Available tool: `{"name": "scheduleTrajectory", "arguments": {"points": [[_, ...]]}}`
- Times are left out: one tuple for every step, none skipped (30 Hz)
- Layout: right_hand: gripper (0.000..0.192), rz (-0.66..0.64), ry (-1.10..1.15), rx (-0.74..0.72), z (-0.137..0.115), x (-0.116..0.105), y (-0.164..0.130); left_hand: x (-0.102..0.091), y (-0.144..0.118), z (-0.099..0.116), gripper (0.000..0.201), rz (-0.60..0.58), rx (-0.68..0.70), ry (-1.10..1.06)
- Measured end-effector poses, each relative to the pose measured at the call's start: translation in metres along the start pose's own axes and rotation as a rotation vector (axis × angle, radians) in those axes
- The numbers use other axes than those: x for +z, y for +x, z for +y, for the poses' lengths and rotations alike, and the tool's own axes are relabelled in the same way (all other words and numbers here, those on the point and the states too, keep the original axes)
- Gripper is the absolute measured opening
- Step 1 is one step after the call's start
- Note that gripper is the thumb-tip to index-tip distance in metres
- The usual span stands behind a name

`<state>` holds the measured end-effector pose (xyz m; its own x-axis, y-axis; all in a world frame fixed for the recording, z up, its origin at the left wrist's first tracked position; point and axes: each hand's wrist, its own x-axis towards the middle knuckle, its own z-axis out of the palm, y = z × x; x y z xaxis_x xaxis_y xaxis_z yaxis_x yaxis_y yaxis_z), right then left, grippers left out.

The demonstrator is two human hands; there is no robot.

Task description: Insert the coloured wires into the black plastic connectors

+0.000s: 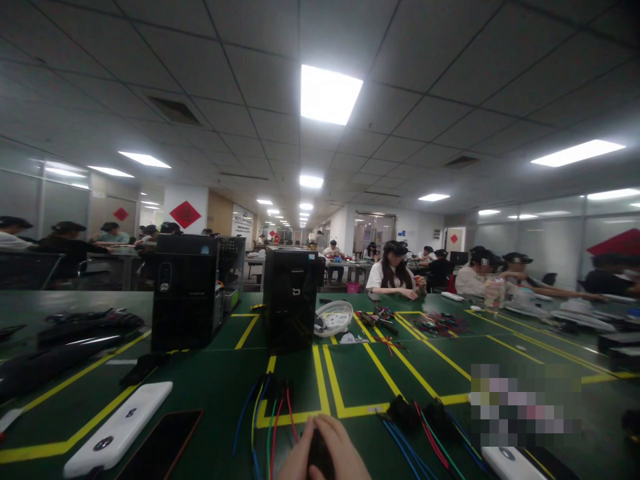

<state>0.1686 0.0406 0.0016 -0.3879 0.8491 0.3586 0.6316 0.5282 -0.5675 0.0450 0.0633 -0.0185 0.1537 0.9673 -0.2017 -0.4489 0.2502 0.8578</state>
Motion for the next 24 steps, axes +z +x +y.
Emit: {"name": "scheduleTrajectory", "arguments": {"points": [[0.061,-0.004,0.007,-0.005,0.0,-0.001,0.0,0.002,0.0,0.0,0.023,-0.023,-0.013,-0.006],[0.06,-0.005,0.009,-0.01,0.001,-0.004,-0.001,0.005,0.0,0.0,0.027,-0.047,-0.024,-0.012],[0.059,0.011,0.003,-0.006,0.001,-0.007,-0.002,0.008,-0.001,0.0,0.032,-0.083,-0.046,-0.026],[0.058,0.047,-0.009,0.011,0.003,-0.011,-0.003,0.011,-0.002,-0.001,0.037,-0.124,-0.072,-0.05],[0.057,0.098,-0.026,0.042,0.005,-0.015,-0.004,0.014,-0.002,-0.002,0.041,-0.156,-0.099,-0.073],[0.056,0.152,-0.048,0.079,0.008,-0.019,-0.005,0.015,-0.003,-0.004,0.042,-0.158,-0.128,-0.086],[0.055,0.198,-0.077,0.123,0.013,-0.022,-0.006,0.016,-0.004,-0.005,0.042,-0.149,-0.151,-0.078],[0.055,0.229,-0.114,0.17,0.018,-0.025,-0.006,0.017,-0.004,-0.005,0.043,-0.125,-0.158,-0.041],[0.055,0.239,-0.16,0.213,0.025,-0.027,-0.007,0.016,-0.005,-0.004,0.043,-0.089,-0.135,0.033],[0.055,0.233,-0.215,0.254,0.032,-0.029,-0.007,0.015,-0.005,-0.001,0.042,-0.052,-0.079,0.137],[0.055,0.217,-0.276,0.291,0.039,-0.03,-0.007,0.013,-0.006,0.004,0.039,-0.035,0.002,0.25],[0.054,0.193,-0.338,0.32,0.046,-0.032,-0.007,0.011,-0.008,0.01,0.037,-0.022,0.102,0.376],[0.054,0.175,-0.399,0.349,0.053,-0.033,-0.007,0.008,-0.009,0.017,0.034,-0.019,0.216,0.487],[0.054,0.165,-0.46,0.377,0.058,-0.035,-0.007,0.004,-0.011,0.024,0.032,0.013,0.345,0.595],[0.054,0.166,-0.519,0.405,0.062,-0.037,-0.007,0.0,-0.012,0.031,0.032,0.096,0.426,0.739],[0.054,0.174,-0.572,0.43,0.065,-0.039,-0.007,-0.005,-0.012,0.038,0.033,0.194,0.481,0.914],[0.054,0.19,-0.615,0.442,0.067,-0.04,-0.007,-0.011,-0.012,0.043,0.035,0.284,0.529,1.093],[0.054,0.209,-0.641,0.44,0.067,-0.042,-0.007,-0.016,-0.012,0.047,0.04,0.388,0.53,1.259],[0.053,0.229,-0.652,0.423,0.065,-0.042,-0.006,-0.021,-0.01,0.049,0.048,0.427,0.513,1.404],[0.052,0.245,-0.648,0.396,0.063,-0.041,-0.005,-0.025,-0.009,0.051,0.052,0.431,0.439,1.482],[0.051,0.258,-0.635,0.366,0.06,-0.039,-0.004,-0.027,-0.008,0.052,0.053,0.369,0.347,1.524],[0.049,0.268,-0.618,0.337,0.057,-0.035,-0.002,-0.028,-0.007,0.052,0.053,0.323,0.337,1.564],[0.048,0.27,-0.599,0.315,0.054,-0.03,-0.001,-0.027,-0.007,0.052,0.052,0.267,0.336,1.59],[0.046,0.265,-0.574,0.3,0.052,-0.025,0.001,-0.024,-0.007,0.05,0.05,0.241,0.379,1.617]]}}
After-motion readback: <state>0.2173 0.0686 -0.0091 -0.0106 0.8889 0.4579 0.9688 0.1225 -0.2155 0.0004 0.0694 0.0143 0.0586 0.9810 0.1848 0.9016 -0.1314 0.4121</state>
